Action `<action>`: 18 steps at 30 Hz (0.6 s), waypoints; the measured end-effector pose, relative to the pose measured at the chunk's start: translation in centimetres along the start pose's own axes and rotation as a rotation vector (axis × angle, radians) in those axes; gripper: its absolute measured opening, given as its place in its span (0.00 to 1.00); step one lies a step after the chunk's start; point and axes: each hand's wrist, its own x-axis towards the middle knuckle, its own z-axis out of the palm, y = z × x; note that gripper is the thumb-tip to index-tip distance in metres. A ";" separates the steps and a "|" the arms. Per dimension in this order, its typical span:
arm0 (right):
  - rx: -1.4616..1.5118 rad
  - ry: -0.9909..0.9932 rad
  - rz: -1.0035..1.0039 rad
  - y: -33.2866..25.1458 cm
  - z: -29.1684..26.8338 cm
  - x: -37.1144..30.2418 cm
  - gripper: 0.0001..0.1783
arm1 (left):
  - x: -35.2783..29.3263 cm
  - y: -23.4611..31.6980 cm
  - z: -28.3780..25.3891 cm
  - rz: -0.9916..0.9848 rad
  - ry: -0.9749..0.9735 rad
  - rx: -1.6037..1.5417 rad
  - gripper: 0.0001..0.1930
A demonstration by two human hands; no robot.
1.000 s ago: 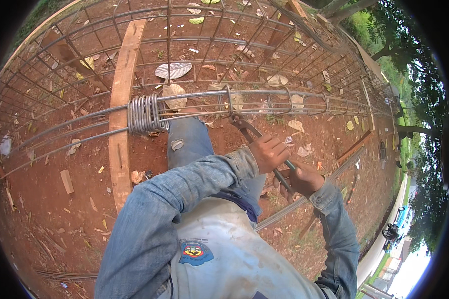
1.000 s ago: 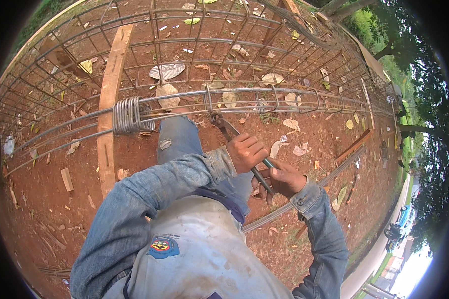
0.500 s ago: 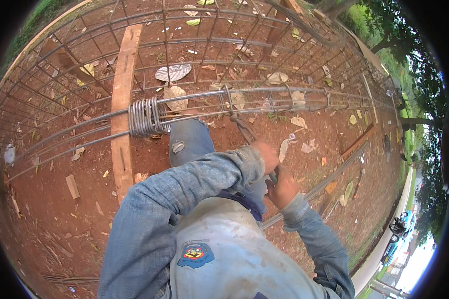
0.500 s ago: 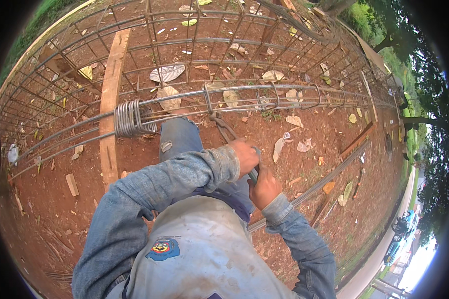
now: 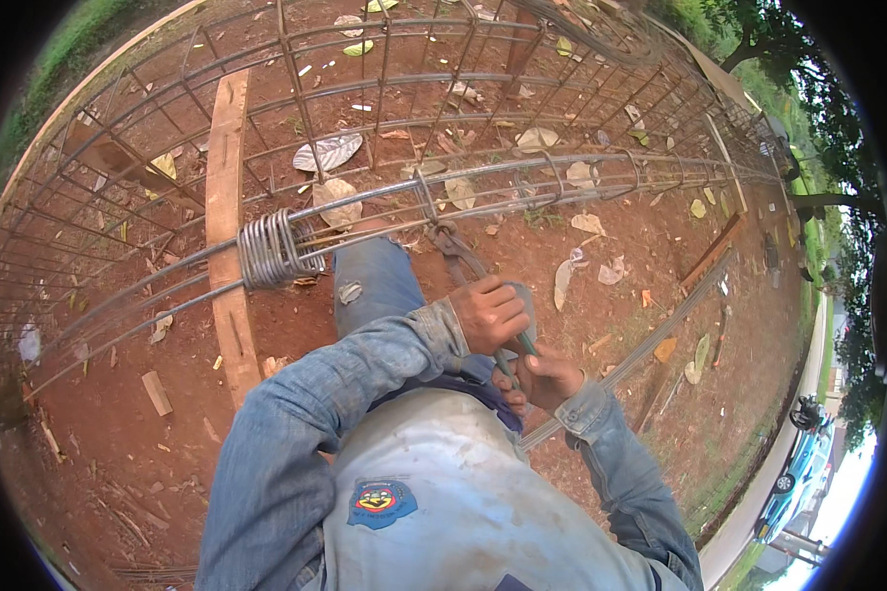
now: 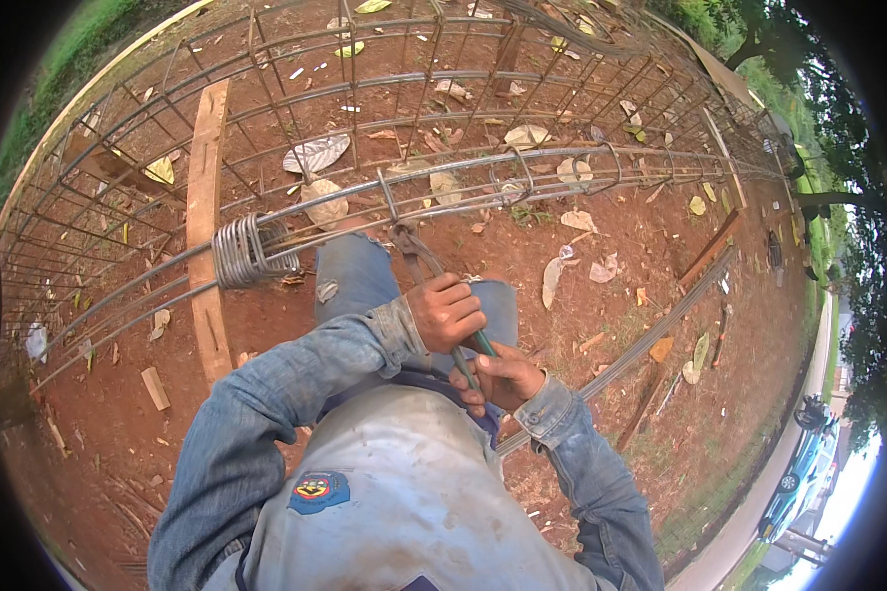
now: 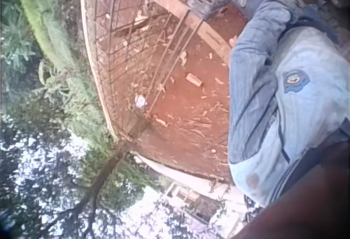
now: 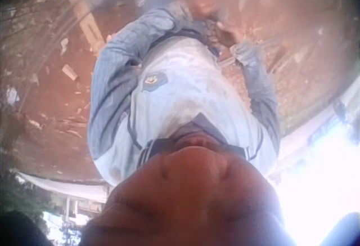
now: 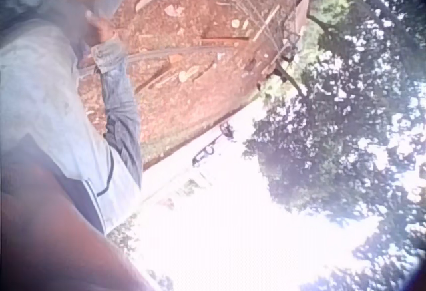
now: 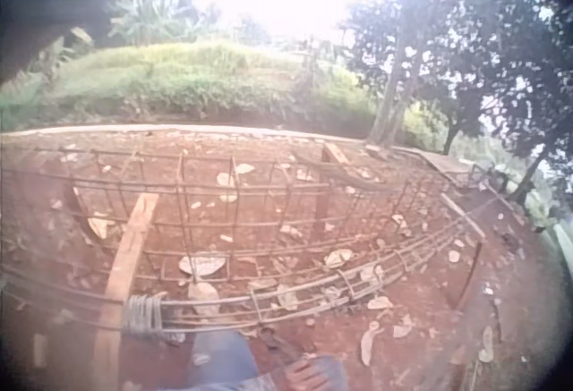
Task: The person assembles a cylindrical rebar cage by tying wire ties around the intersections of vertical and horizontal rebar rods using pliers. The person adjusts the cage and uses a wooden plank as a temporary support during the process.
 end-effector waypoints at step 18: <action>-1.572 1.139 -0.687 5.4 0.8 3.1 0.42 | 0.6 0.6 1.0 -0.050 -0.574 -0.008 0.06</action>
